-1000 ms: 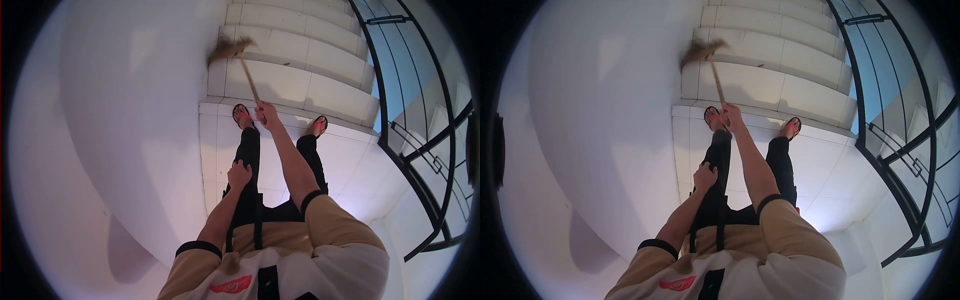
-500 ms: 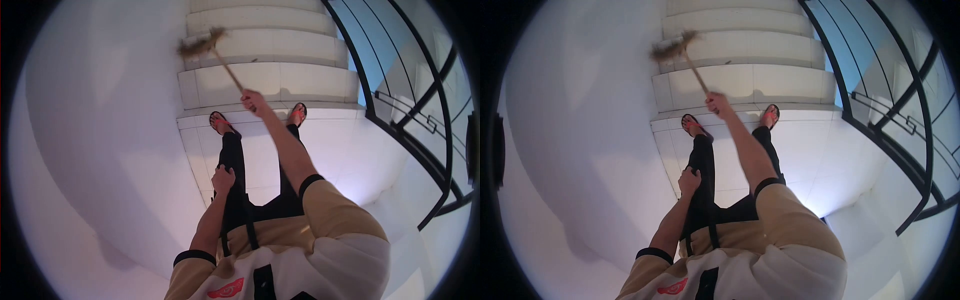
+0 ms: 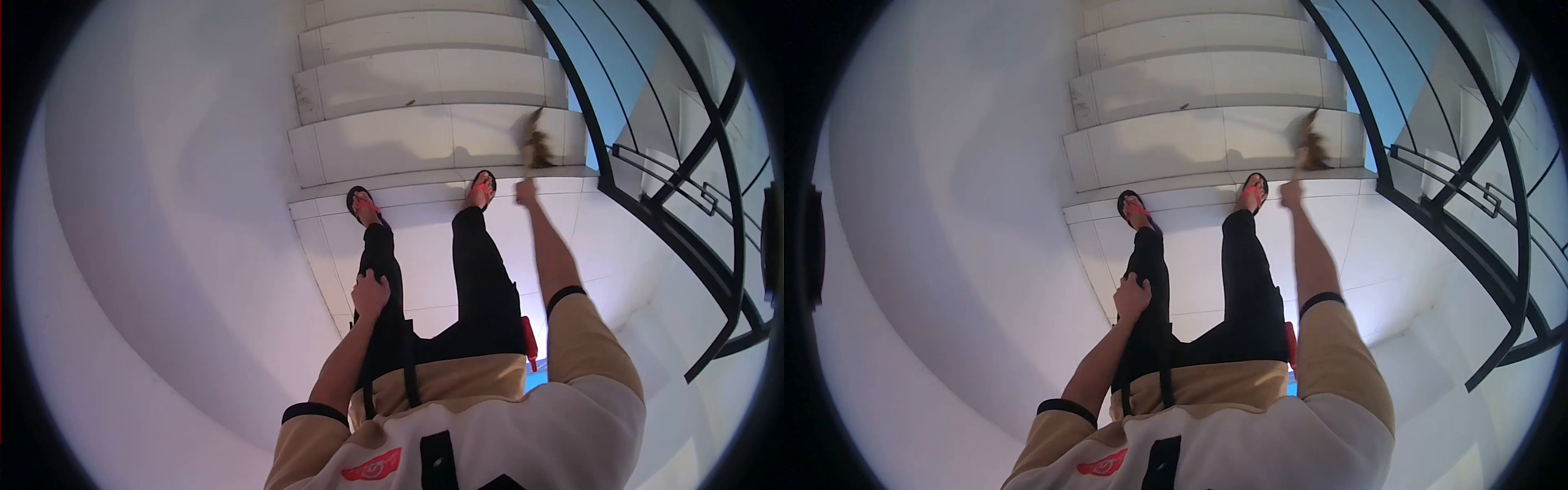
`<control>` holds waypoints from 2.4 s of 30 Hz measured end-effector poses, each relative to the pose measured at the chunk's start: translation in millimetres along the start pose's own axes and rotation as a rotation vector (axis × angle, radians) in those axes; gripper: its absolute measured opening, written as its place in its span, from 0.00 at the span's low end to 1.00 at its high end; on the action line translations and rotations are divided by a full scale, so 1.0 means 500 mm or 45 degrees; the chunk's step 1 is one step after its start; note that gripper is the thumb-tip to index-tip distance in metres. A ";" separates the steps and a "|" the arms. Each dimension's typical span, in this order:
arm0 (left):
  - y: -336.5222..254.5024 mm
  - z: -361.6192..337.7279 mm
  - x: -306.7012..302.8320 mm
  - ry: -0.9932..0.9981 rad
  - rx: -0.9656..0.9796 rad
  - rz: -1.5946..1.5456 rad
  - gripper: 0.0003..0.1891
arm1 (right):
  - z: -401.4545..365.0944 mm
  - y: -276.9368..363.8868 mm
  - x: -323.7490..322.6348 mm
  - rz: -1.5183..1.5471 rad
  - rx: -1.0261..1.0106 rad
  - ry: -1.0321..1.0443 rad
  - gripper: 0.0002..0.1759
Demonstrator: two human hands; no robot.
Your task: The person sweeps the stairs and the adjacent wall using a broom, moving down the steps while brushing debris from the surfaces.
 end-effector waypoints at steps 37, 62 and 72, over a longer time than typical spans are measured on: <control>-0.398 0.447 -0.387 -0.064 0.149 0.306 0.19 | 0.093 -0.201 -0.209 3.172 0.605 -0.297 0.05; -0.156 0.551 -0.246 -0.031 -0.035 0.342 0.29 | 0.488 0.614 -0.240 0.449 -0.531 -0.089 0.10; -0.024 0.599 -0.279 0.117 -0.098 0.130 0.27 | 0.593 1.127 -0.481 3.653 0.008 0.683 0.14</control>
Point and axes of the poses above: each hand's wrist, its own z-axis towards the middle knuckle, its own x-axis out of the palm, y = z × x, the point moved 8 cm from there along z, towards the middle knuckle, and after that the axes turned 10 degrees about -x, right-handed, at the moved point
